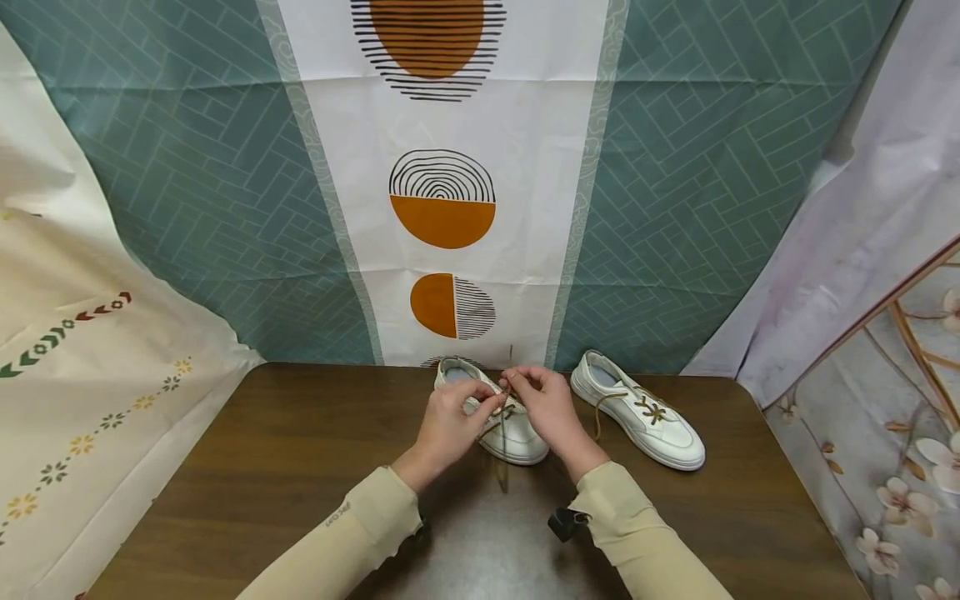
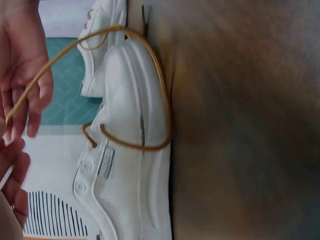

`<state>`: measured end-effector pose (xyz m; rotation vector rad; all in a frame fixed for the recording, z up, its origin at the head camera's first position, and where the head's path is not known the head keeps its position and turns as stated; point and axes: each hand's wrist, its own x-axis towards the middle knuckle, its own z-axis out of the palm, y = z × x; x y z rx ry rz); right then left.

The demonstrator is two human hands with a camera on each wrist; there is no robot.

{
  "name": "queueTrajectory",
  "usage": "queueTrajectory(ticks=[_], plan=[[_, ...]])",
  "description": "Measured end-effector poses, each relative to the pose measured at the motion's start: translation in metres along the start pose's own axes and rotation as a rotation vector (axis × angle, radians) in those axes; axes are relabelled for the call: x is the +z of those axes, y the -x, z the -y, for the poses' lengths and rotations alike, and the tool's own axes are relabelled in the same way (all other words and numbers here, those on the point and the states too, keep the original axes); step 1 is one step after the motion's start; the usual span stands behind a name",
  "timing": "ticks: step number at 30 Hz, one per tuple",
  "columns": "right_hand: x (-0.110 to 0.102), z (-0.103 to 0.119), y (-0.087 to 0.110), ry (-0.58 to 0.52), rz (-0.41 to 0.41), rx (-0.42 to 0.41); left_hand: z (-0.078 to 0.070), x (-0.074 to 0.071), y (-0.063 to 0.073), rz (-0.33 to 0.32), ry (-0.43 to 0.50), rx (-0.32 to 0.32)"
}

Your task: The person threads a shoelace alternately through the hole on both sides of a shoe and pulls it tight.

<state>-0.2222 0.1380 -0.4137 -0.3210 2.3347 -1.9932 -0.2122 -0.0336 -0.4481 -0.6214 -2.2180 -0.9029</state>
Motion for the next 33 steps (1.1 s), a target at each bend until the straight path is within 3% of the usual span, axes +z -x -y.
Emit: queueTrajectory(ticks=[4, 7, 12, 16, 21, 28, 33], plan=[[-0.008, -0.004, -0.006, -0.014, -0.115, -0.019, 0.007, -0.001, -0.008, 0.015, -0.034, -0.096], [-0.013, -0.004, -0.010, -0.064, -0.180, -0.026, 0.014, 0.003, -0.014, 0.077, -0.093, -0.204], [-0.019, -0.004, -0.011, -0.144, -0.194, -0.010, 0.018, 0.016, -0.018, 0.240, -0.240, -0.353], [-0.019, -0.007, -0.011, -0.120, -0.178, 0.023, 0.016, 0.024, -0.021, 0.342, -0.352, -0.430], [-0.019, -0.015, -0.014, 0.096, -0.191, 0.012, 0.017, 0.027, -0.022, 0.382, -0.383, -0.463], [-0.019, -0.031, -0.018, 0.408, -0.134, -0.004, 0.020, 0.028, -0.020, 0.365, -0.326, -0.438], [-0.018, -0.042, -0.020, 0.599, -0.135, -0.063, 0.024, 0.027, -0.016, 0.332, -0.308, -0.410]])
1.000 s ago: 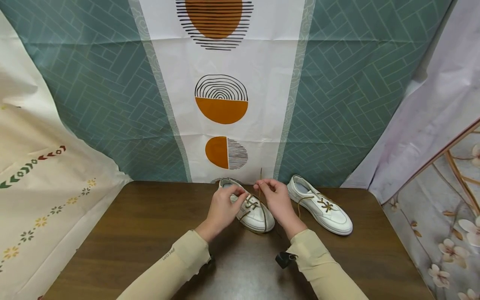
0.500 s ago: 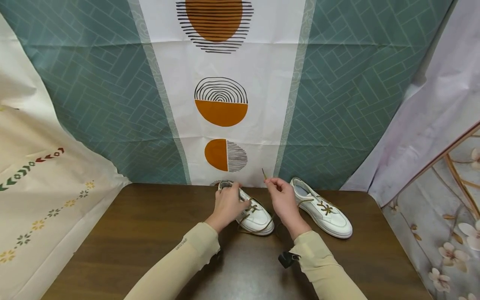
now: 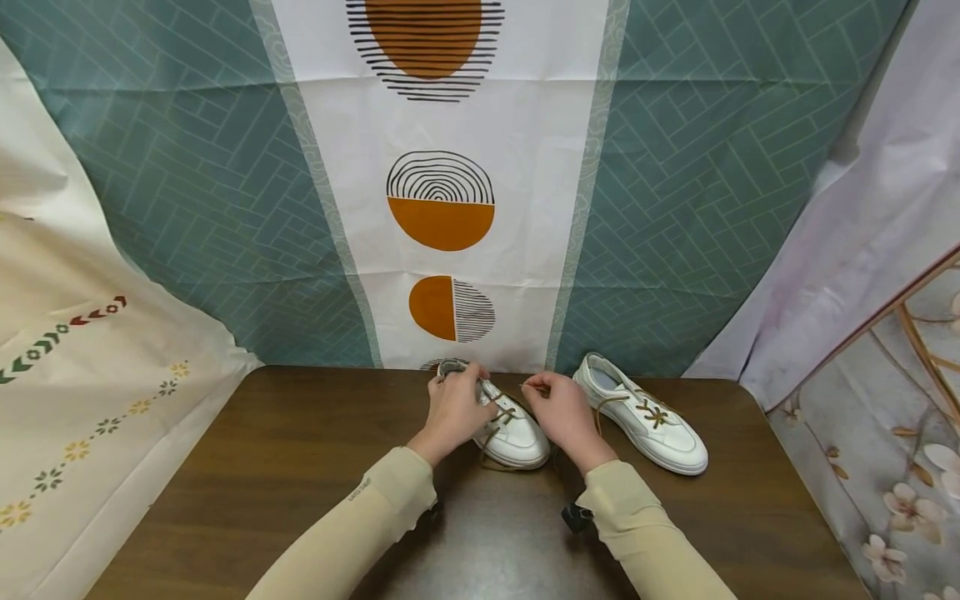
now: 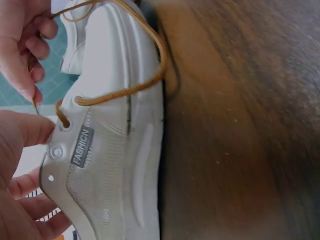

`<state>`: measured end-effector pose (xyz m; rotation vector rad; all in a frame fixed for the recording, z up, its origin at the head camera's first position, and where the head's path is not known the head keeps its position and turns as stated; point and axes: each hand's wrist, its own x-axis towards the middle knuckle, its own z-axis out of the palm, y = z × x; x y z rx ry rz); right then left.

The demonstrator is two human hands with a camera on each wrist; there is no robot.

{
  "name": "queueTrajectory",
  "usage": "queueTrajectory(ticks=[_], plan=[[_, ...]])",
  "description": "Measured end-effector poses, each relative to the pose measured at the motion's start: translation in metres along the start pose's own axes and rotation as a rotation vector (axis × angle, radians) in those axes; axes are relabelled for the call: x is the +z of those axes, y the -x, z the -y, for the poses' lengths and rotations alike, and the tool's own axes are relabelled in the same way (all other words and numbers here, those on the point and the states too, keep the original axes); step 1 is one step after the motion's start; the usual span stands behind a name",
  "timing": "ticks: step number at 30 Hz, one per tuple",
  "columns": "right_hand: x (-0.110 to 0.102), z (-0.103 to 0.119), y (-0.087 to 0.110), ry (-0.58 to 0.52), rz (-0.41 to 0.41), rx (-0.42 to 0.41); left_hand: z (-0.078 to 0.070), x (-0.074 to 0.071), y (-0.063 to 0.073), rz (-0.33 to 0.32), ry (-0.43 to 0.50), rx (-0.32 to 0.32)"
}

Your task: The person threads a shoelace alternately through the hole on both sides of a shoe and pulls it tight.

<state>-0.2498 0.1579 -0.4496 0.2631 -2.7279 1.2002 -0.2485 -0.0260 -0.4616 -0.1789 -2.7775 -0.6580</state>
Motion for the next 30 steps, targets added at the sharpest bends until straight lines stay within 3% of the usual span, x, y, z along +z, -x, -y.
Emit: queueTrajectory(ticks=[5, 9, 14, 30], plan=[[0.004, -0.003, 0.002, 0.171, -0.023, -0.050, 0.001, 0.001, 0.005, -0.081, -0.040, 0.029], [0.005, -0.002, 0.003, 0.224, 0.012, -0.049, -0.002, 0.003, 0.008, -0.130, -0.140, 0.131], [0.007, -0.003, 0.004, 0.255, 0.064, -0.055, -0.005, 0.005, 0.010, -0.134, -0.278, 0.228], [0.014, -0.001, 0.000, 0.319, 0.098, -0.152, -0.009, 0.008, 0.011, -0.084, -0.298, 0.232]])
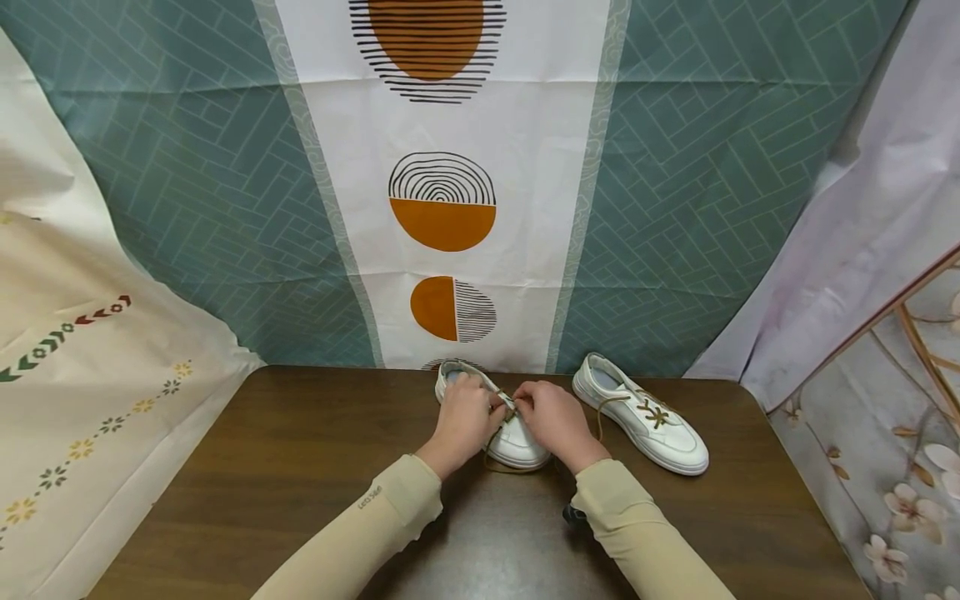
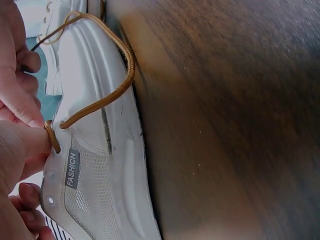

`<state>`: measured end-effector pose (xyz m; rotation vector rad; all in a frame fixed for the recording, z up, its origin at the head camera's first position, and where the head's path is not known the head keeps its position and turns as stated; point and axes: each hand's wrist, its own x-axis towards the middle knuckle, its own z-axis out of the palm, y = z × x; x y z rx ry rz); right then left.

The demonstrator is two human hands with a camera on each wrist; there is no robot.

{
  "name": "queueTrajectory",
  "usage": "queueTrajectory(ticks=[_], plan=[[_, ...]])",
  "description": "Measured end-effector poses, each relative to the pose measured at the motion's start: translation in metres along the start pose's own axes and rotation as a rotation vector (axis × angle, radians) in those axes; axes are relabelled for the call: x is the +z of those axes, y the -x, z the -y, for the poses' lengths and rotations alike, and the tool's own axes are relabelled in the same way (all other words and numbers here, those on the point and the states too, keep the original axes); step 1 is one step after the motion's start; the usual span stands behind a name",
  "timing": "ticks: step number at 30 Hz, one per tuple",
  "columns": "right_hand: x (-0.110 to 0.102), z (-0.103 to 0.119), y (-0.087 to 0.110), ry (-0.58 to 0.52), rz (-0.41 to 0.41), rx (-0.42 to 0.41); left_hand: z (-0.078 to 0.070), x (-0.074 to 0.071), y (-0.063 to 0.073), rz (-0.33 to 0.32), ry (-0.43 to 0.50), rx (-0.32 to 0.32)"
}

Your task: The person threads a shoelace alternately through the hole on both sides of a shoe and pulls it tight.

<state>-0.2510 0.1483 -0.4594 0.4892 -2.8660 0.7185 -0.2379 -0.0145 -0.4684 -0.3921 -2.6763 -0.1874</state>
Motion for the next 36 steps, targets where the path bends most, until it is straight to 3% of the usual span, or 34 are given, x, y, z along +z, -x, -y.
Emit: queueTrajectory(ticks=[11, 19, 27, 36], plan=[[-0.001, 0.000, -0.001, -0.009, 0.021, 0.043, 0.001, 0.007, -0.001, -0.018, 0.007, 0.030], [0.002, 0.000, -0.003, -0.045, 0.068, 0.013, 0.000, 0.010, 0.000, 0.000, 0.018, 0.008], [0.001, 0.001, -0.003, 0.117, 0.031, -0.074, 0.000, 0.011, 0.000, 0.002, 0.050, -0.015], [0.000, 0.004, -0.002, 0.174, -0.032, -0.159, 0.000, 0.011, 0.000, -0.012, 0.084, -0.021]])
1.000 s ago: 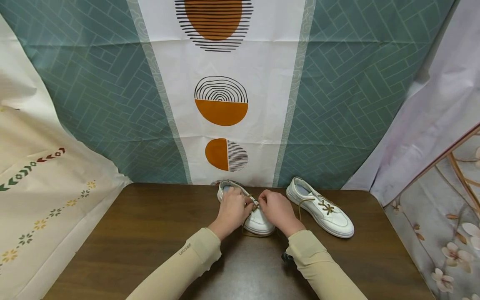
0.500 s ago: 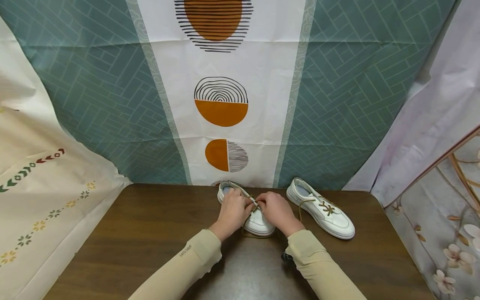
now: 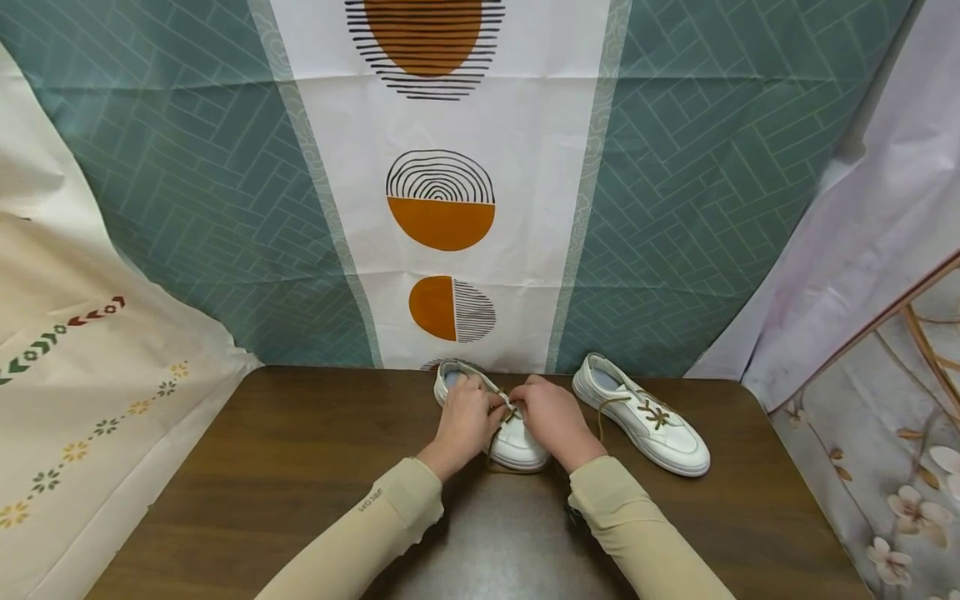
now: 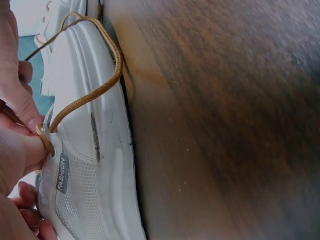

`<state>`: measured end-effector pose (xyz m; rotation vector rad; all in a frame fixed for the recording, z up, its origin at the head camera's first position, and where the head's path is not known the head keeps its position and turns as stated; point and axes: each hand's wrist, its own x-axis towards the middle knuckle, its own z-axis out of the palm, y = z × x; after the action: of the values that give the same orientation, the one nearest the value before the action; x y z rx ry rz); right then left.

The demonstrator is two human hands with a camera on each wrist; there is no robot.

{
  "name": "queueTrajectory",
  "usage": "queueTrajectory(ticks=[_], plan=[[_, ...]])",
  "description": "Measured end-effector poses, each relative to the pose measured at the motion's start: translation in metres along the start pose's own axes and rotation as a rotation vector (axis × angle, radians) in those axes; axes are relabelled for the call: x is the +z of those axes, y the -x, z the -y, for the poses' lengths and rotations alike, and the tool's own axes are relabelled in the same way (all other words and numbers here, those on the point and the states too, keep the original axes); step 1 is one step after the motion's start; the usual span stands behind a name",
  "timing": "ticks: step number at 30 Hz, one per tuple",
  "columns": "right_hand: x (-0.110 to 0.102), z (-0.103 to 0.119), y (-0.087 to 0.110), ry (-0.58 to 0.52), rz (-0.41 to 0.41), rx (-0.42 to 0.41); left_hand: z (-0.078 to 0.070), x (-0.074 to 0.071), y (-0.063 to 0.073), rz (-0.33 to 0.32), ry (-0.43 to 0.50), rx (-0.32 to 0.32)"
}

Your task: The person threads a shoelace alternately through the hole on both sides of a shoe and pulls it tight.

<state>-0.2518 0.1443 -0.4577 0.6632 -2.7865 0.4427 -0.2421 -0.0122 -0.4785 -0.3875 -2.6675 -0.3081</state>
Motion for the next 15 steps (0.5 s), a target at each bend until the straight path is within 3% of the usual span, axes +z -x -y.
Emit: queueTrajectory(ticks=[9, 15], plan=[[0.0034, 0.0012, -0.0007, 0.123, 0.003, -0.013, 0.0015, 0.0006, 0.0001, -0.024, 0.026, 0.016], [0.0063, 0.0011, -0.0035, -0.047, -0.003, 0.020, 0.0029, 0.0017, 0.0009, -0.041, 0.027, 0.025]])
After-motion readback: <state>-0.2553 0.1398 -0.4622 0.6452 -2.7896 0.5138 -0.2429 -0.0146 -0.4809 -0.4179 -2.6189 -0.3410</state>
